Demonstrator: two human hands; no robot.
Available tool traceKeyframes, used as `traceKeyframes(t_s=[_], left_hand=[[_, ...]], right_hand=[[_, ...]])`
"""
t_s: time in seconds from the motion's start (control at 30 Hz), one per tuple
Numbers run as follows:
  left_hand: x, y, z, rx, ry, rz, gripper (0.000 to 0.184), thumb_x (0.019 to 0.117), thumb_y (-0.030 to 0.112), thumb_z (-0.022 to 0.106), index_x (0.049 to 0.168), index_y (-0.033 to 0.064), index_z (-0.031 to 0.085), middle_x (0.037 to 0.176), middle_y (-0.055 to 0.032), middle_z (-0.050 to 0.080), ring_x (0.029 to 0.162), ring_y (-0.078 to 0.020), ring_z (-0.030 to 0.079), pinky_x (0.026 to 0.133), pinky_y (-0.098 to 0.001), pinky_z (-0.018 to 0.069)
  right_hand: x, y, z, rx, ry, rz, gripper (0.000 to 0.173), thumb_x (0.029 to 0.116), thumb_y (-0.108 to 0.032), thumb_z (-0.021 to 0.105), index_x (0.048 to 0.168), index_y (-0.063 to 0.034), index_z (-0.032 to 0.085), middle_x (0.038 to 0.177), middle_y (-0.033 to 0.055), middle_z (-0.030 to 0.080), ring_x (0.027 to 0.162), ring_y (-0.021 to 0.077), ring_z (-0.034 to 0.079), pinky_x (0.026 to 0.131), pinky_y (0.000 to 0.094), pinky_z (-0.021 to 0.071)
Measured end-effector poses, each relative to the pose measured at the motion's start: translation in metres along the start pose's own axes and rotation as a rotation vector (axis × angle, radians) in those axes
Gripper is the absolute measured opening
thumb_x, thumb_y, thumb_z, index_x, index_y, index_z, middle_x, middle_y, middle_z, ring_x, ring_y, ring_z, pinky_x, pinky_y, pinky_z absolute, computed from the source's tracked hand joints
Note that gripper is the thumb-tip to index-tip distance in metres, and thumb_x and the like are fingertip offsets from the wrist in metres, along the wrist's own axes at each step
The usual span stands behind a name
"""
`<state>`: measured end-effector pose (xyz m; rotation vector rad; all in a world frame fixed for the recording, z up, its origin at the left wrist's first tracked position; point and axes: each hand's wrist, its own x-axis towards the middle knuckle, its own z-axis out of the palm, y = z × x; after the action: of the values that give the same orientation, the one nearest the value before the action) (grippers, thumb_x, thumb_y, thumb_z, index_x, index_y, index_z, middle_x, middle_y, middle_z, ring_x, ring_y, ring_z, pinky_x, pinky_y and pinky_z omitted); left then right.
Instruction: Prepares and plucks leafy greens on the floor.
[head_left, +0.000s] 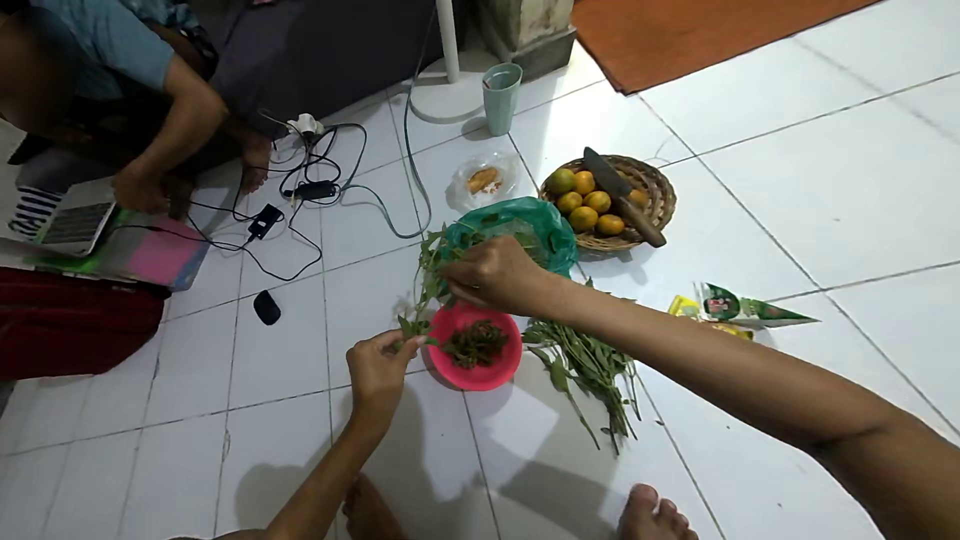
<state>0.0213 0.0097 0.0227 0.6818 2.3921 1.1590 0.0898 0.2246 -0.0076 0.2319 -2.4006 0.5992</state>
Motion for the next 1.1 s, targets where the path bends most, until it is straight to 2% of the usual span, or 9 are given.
traceKeyframes(t_s=[0.13,0.27,0.4,0.57,0.67,0.77,0.83,0.93,1.1], left_hand=[[-0.002,0.002,0.004,-0.009,0.031,0.050,0.008,0.0871,0.006,0.077,0.087,-0.0020,0.075,0.074,-0.0022,0.073,0.065,0.0028,0.065,0.065,-0.0149,0.0531],[0.000,-0.007,0.004,0.001,0.047,0.001,0.006,0.0876,0.004,0.076,0.088,-0.0020,0.075,0.074,-0.0017,0.072,0.064,0.0031,0.064,0.064,-0.0146,0.0518],[0.004,-0.014,-0.001,0.059,0.107,0.104,0.010,0.0863,0.007,0.078,0.085,-0.0020,0.075,0.073,-0.0020,0.071,0.064,0.0036,0.063,0.063,-0.0138,0.0508],[0.007,-0.033,0.000,0.238,0.178,0.477,0.012,0.0859,0.008,0.074,0.088,-0.0032,0.078,0.074,-0.0116,0.072,0.069,-0.0072,0.068,0.070,-0.0170,0.0529],[0.009,-0.036,0.000,0.306,0.177,0.574,0.013,0.0863,0.004,0.071,0.092,-0.0030,0.079,0.076,-0.0138,0.072,0.071,-0.0128,0.069,0.073,-0.0194,0.0547],[0.010,-0.038,0.001,0.384,0.165,0.651,0.015,0.0868,0.001,0.068,0.094,-0.0025,0.080,0.077,-0.0144,0.072,0.071,-0.0181,0.069,0.073,-0.0226,0.0552],[0.010,-0.040,0.002,0.436,0.155,0.694,0.016,0.0870,0.000,0.066,0.095,-0.0022,0.080,0.077,-0.0139,0.073,0.072,-0.0205,0.070,0.074,-0.0249,0.0560],[0.011,-0.040,0.003,0.487,0.152,0.727,0.016,0.0872,0.000,0.066,0.095,-0.0026,0.080,0.077,-0.0141,0.073,0.072,-0.0237,0.071,0.074,-0.0285,0.0569],[0.011,-0.041,0.003,0.515,0.160,0.758,0.017,0.0876,-0.001,0.064,0.095,-0.0029,0.079,0.076,-0.0142,0.072,0.070,-0.0245,0.070,0.072,-0.0296,0.0569]], right_hand=[[0.002,-0.010,-0.001,0.393,0.086,0.504,0.016,0.0943,-0.005,0.064,0.096,0.0050,0.076,0.064,0.0074,0.061,0.052,0.0089,0.046,0.051,0.0263,0.0411],[0.019,0.016,-0.027,0.772,0.231,0.933,0.018,0.1042,-0.009,0.057,0.102,-0.0033,0.074,0.082,-0.0048,0.069,0.056,-0.0046,0.049,0.053,0.0148,0.0412],[0.017,0.043,-0.047,1.073,0.253,1.009,0.027,0.1072,-0.014,0.043,0.103,-0.0098,0.069,0.076,-0.0092,0.058,0.058,-0.0012,0.051,0.054,0.0153,0.0454],[0.016,0.064,-0.052,1.503,0.371,0.903,0.048,0.1046,-0.022,0.024,0.064,-0.0229,0.051,0.064,-0.0078,0.057,0.061,0.0046,0.055,0.057,0.0198,0.0449],[0.024,0.054,-0.052,1.233,0.195,0.912,0.044,0.1104,-0.023,0.029,0.071,-0.0200,0.050,0.064,-0.0096,0.054,0.055,-0.0006,0.049,0.052,0.0146,0.0413],[0.028,0.050,-0.048,0.909,-0.059,0.701,0.033,0.0962,-0.004,0.065,0.070,-0.0139,0.049,0.060,-0.0089,0.052,0.052,-0.0016,0.048,0.051,0.0150,0.0412],[0.033,0.045,-0.047,0.719,-0.282,0.471,0.015,0.0903,-0.006,0.075,0.085,-0.0038,0.061,0.063,-0.0040,0.051,0.054,0.0009,0.046,0.054,0.0177,0.0392],[0.045,0.029,-0.048,0.406,-0.609,0.289,0.028,0.0933,-0.015,0.076,0.119,-0.0040,0.075,0.072,0.0077,0.065,0.063,0.0157,0.055,0.065,0.0347,0.0483],[0.051,0.012,-0.039,0.148,-0.835,0.233,0.013,0.0973,-0.014,0.070,0.102,-0.0049,0.080,0.085,0.0129,0.073,0.083,0.0303,0.068,0.079,0.0539,0.0511]])
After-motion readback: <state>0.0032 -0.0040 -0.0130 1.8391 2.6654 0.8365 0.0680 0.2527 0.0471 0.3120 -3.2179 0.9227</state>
